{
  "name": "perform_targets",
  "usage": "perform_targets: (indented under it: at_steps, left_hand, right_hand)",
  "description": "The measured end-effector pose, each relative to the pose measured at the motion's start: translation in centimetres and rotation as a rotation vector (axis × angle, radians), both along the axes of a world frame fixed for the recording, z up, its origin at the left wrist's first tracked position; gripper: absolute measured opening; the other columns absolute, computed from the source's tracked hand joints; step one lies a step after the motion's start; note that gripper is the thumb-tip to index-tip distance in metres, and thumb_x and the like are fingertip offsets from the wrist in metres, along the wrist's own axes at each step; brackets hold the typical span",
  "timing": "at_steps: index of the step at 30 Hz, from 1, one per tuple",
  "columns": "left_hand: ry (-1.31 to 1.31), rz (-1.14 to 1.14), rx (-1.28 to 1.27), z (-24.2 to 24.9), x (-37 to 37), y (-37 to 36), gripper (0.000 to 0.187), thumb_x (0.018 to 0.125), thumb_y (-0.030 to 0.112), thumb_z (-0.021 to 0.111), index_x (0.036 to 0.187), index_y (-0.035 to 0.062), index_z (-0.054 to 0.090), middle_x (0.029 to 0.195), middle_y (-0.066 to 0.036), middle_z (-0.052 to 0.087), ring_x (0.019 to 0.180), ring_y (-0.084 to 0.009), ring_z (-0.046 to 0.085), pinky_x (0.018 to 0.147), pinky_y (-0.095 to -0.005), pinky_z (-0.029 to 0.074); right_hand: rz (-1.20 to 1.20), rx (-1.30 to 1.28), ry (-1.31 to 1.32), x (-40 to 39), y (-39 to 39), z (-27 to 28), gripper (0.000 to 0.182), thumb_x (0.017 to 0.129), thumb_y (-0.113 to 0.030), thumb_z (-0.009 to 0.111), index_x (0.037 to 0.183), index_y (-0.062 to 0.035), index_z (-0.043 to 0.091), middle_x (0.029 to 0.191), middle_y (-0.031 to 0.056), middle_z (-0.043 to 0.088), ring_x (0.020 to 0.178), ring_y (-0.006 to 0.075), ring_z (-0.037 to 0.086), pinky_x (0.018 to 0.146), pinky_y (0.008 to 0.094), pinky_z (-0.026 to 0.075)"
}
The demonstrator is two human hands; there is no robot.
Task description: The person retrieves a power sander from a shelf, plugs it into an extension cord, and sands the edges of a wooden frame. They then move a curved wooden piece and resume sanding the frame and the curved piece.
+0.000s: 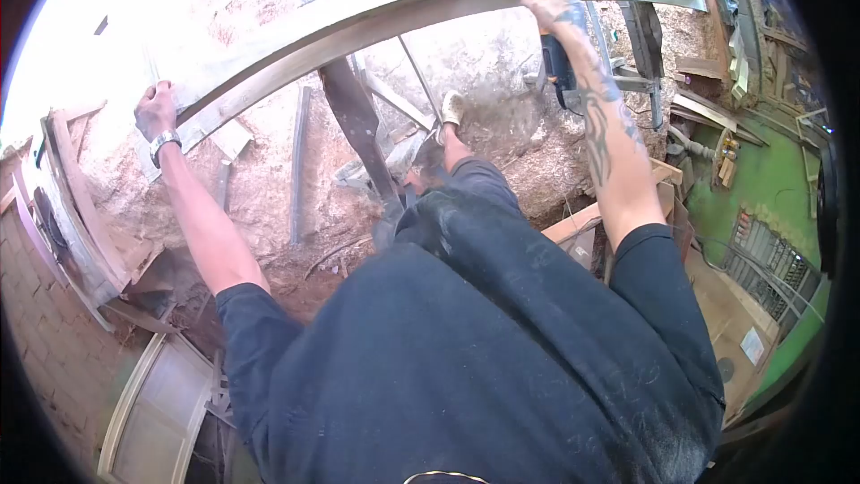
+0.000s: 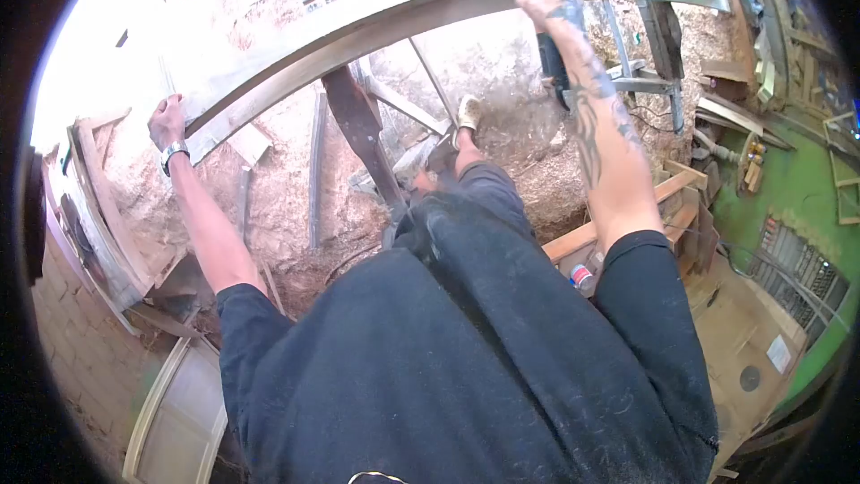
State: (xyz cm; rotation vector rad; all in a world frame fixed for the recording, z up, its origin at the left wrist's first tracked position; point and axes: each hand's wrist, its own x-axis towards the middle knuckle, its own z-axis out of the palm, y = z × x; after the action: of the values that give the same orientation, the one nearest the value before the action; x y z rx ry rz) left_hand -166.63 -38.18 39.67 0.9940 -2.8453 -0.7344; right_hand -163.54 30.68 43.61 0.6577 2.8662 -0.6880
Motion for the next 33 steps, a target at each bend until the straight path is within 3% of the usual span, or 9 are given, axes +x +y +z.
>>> perform_targets:
  at_steps: [4, 6, 9, 14, 18, 21, 24, 28, 33]
  left_hand:
    - [0.001, -0.014, -0.054, 0.0, -0.6, 0.6, 0.038, 0.084, 0.045, 0.064, 0.101, 0.0161, 0.082, 0.103, -0.018, 0.077, 0.102, -0.0341, 0.072, 0.094, -0.0412, 0.053]
    - [-0.018, -0.015, -0.081, 0.8, 0.1, 0.8, 0.038, 0.085, 0.044, 0.062, 0.101, 0.0158, 0.082, 0.104, -0.019, 0.077, 0.103, -0.0354, 0.071, 0.095, -0.0420, 0.053]
    - [-0.058, -0.012, -0.078, 1.4, 0.2, 1.3, 0.038, 0.085, 0.044, 0.061, 0.101, 0.0150, 0.081, 0.107, -0.020, 0.076, 0.105, -0.0373, 0.071, 0.096, -0.0433, 0.052]
    - [-0.067, 0.009, -0.032, 1.8, 0.2, 1.6, 0.039, 0.085, 0.043, 0.060, 0.102, 0.0146, 0.081, 0.108, -0.021, 0.076, 0.105, -0.0393, 0.070, 0.097, -0.0452, 0.052]
    - [-0.039, -0.033, -0.064, -0.3, -0.6, -0.3, 0.039, 0.085, 0.043, 0.060, 0.104, 0.0155, 0.081, 0.108, -0.021, 0.076, 0.105, -0.0391, 0.070, 0.098, -0.0448, 0.051]
    - [-0.051, -0.050, -0.047, -0.5, -0.7, -0.9, 0.039, 0.085, 0.044, 0.061, 0.105, 0.0167, 0.081, 0.110, -0.020, 0.076, 0.108, -0.0377, 0.070, 0.098, -0.0434, 0.051]
    - [-0.060, -0.020, -0.043, -0.9, -0.6, -1.1, 0.039, 0.085, 0.044, 0.061, 0.106, 0.0184, 0.082, 0.112, -0.019, 0.076, 0.109, -0.0356, 0.070, 0.099, -0.0417, 0.051]
    - [-0.075, 0.018, -0.024, -0.8, -0.7, -1.0, 0.038, 0.085, 0.045, 0.062, 0.106, 0.0205, 0.083, 0.112, -0.017, 0.077, 0.110, -0.0330, 0.070, 0.100, -0.0392, 0.050]
    - [-0.071, -0.015, -0.046, -1.9, -0.9, -2.5, 0.039, 0.085, 0.046, 0.061, 0.105, 0.0211, 0.083, 0.111, -0.015, 0.077, 0.110, -0.0313, 0.070, 0.099, -0.0383, 0.050]
  right_hand:
    - [0.033, 0.041, -0.006, -0.6, -2.1, 0.9, 0.058, 0.071, -0.039, 0.079, 0.111, 0.0022, 0.073, 0.096, 0.0199, 0.077, 0.089, 0.0318, 0.077, 0.082, 0.0366, 0.061]
    - [0.217, 0.018, 0.043, -0.3, -8.4, -1.2, 0.059, 0.071, -0.039, 0.077, 0.114, 0.0012, 0.072, 0.098, 0.0216, 0.077, 0.094, 0.0348, 0.077, 0.084, 0.0391, 0.061]
    - [0.328, -0.065, -0.002, -0.3, -15.9, -1.5, 0.055, 0.073, -0.043, 0.073, 0.102, 0.0040, 0.076, 0.090, 0.0221, 0.076, 0.083, 0.0344, 0.076, 0.078, 0.0410, 0.061]
    - [0.506, -0.286, 0.064, -0.1, -24.4, -0.4, 0.048, 0.073, -0.039, 0.073, 0.087, 0.0070, 0.076, 0.085, 0.0253, 0.075, 0.086, 0.0364, 0.076, 0.082, 0.0418, 0.061]
    - [0.537, -0.355, 0.045, 0.7, -27.4, -0.8, 0.043, 0.075, -0.031, 0.073, 0.101, 0.0038, 0.075, 0.095, 0.0271, 0.074, 0.096, 0.0401, 0.075, 0.086, 0.0437, 0.060]
    - [0.478, -0.327, 0.036, 2.0, -25.8, 3.2, 0.040, 0.076, -0.029, 0.071, 0.104, -0.0004, 0.075, 0.096, 0.0271, 0.074, 0.098, 0.0403, 0.074, 0.089, 0.0436, 0.060]
    - [0.408, -0.275, -0.091, 0.8, -20.4, 0.9, 0.045, 0.076, -0.030, 0.071, 0.111, -0.0016, 0.073, 0.097, 0.0269, 0.074, 0.100, 0.0403, 0.074, 0.091, 0.0436, 0.060]
    - [0.314, -0.141, 0.085, 0.5, -11.9, -0.1, 0.059, 0.073, -0.034, 0.075, 0.121, 0.0002, 0.068, 0.108, 0.0279, 0.073, 0.105, 0.0415, 0.072, 0.095, 0.0433, 0.059]
    - [0.189, 0.064, 0.035, -1.5, -2.5, -1.2, 0.063, 0.071, -0.039, 0.079, 0.117, 0.0033, 0.070, 0.109, 0.0271, 0.074, 0.107, 0.0405, 0.072, 0.095, 0.0426, 0.058]
